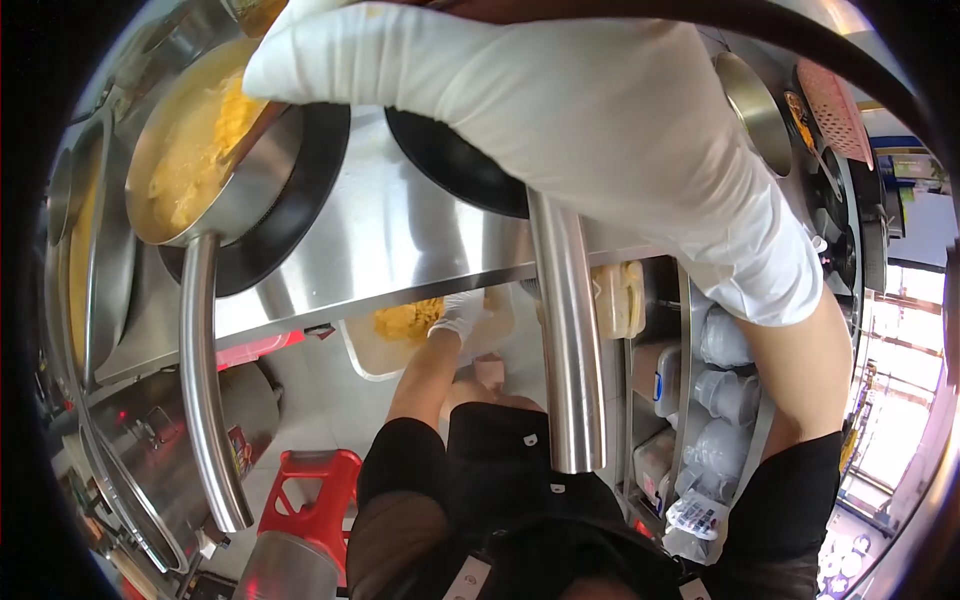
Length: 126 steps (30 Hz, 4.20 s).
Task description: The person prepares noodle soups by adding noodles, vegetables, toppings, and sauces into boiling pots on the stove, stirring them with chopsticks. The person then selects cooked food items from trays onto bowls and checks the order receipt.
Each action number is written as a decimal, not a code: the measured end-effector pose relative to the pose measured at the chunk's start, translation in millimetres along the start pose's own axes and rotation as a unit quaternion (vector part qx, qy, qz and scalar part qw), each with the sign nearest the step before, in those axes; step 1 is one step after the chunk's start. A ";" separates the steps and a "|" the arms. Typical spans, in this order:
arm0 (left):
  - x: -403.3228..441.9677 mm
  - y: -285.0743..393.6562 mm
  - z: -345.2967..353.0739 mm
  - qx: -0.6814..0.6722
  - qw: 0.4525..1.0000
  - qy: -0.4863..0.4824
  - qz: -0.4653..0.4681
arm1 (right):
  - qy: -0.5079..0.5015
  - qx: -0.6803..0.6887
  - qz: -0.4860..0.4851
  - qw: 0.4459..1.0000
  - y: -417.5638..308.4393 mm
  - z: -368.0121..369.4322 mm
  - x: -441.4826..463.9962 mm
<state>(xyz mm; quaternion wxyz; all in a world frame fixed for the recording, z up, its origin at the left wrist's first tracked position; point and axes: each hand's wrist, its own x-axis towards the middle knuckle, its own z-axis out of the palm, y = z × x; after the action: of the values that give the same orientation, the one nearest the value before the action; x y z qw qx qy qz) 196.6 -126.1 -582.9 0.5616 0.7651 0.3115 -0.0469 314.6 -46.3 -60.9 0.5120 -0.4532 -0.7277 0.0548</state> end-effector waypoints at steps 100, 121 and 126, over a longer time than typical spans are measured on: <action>-71.4 441.8 -320.1 0.008 0.913 0.314 0.258 | 0.245 0.022 0.380 0.892 -144.1 -246.1 -116.1; -394.5 277.3 -157.6 -0.194 0.919 0.340 -0.035 | 0.190 0.041 0.375 0.906 -112.8 -192.2 -77.2; -401.2 271.8 -155.7 -0.242 0.917 0.310 -0.069 | 0.132 0.054 0.349 0.926 -94.0 -149.8 -62.2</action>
<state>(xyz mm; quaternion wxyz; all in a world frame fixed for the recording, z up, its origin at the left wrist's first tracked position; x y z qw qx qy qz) -24.4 -205.5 -131.3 0.6000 0.5589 0.5239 0.2306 381.0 -203.2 17.3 0.5751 -0.6536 -0.4455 0.2089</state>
